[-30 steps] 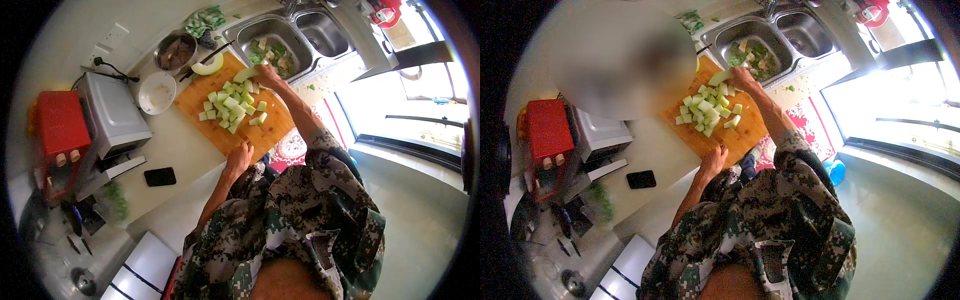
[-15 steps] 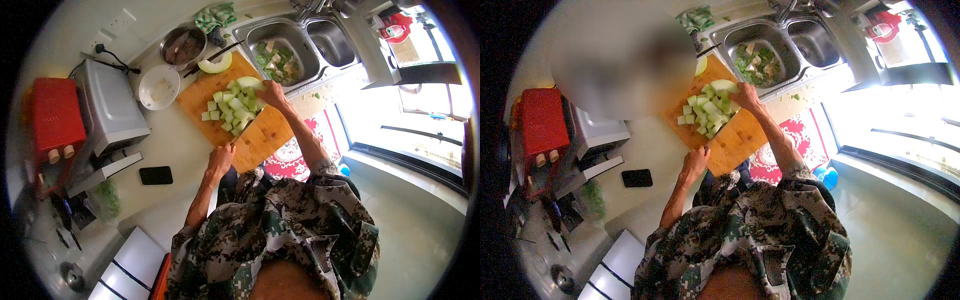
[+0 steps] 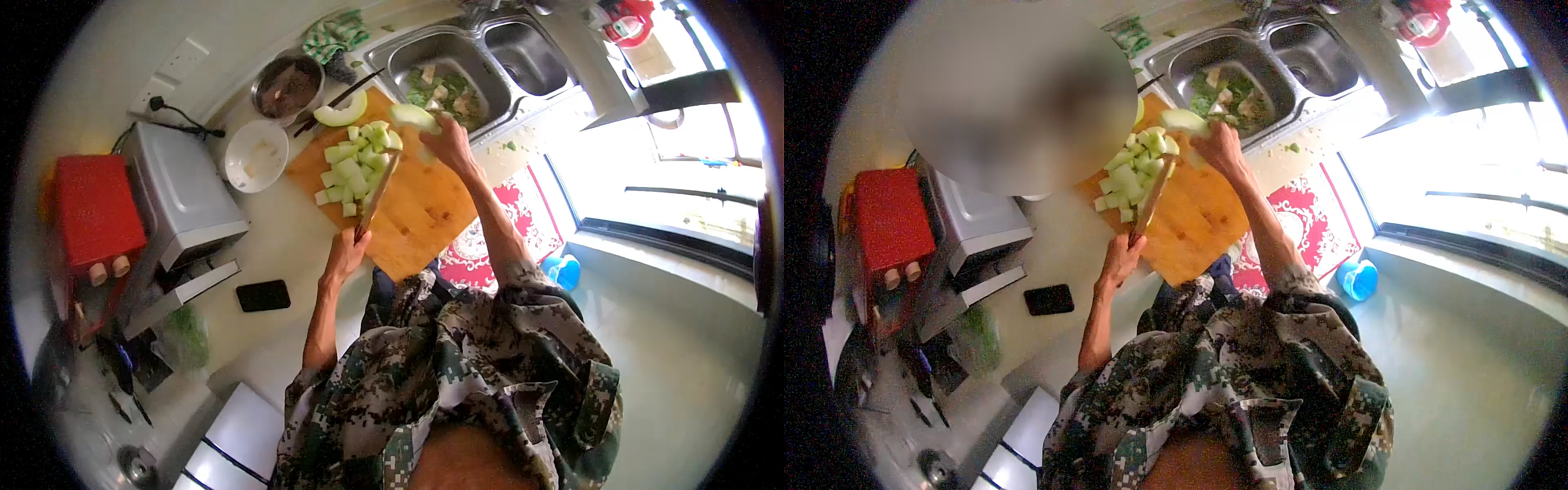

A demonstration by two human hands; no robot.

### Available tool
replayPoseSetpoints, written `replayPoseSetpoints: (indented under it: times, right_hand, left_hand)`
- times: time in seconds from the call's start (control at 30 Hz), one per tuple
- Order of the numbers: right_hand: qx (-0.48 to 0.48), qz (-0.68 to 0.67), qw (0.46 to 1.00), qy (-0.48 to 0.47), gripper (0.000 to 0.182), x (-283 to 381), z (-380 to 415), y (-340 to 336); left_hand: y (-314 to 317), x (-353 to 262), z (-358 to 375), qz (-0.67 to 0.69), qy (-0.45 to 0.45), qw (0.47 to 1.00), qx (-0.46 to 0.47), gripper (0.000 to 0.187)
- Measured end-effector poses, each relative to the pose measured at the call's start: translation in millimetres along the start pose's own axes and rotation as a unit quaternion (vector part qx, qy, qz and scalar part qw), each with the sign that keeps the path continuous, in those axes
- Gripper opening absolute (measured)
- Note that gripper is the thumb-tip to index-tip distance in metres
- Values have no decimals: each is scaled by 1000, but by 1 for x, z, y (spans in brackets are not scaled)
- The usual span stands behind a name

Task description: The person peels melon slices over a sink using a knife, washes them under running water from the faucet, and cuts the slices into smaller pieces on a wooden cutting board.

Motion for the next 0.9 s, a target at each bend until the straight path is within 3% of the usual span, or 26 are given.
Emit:
replayPoseSetpoints:
  times: [0.1,0.17,0.23,0.3,0.43,0.47,0.5,0.57,0.6,0.8,0.9]
  right_hand:
    - [-5,60,998,23,37,-54,43,-14]
    - [-101,101,990,-12,44,-85,87,-1]
    - [-3,131,989,67,47,-102,118,18]
    - [27,157,977,144,50,-105,137,28]
    - [-40,137,984,104,62,-104,156,29]
    - [5,143,979,142,74,-111,159,33]
    - [3,141,980,143,74,-112,164,34]
    - [-29,130,989,63,88,-103,175,36]
    - [9,127,989,79,100,-105,176,41]
    - [-48,135,990,12,103,-88,178,37]
    - [-34,128,989,63,98,-97,166,32]
  left_hand:
    - [9,-9,14,71,-17,996,-54,34]
    - [18,-21,16,8,3,998,-68,34]
    - [28,-34,17,-55,22,995,-81,33]
    - [40,-47,15,-110,29,991,-72,32]
    - [61,-73,5,-174,65,982,-26,31]
    - [62,-74,5,-176,58,983,-20,29]
    - [64,-74,5,-178,61,982,-19,29]
    - [70,-71,3,-174,55,983,-6,29]
    - [71,-71,3,-176,57,983,-4,29]
    - [72,-65,10,-131,70,988,-32,30]
    - [64,-57,20,-87,63,993,-45,31]
Point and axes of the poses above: each hand's wrist, its own z-axis away from the middle knuckle, its own y-axis out of the palm, x = y × z, the point moved 8 cm from there along -z, towards the middle knuckle, and after that the axes turned 13 degrees about y, right-handed, at the moved point
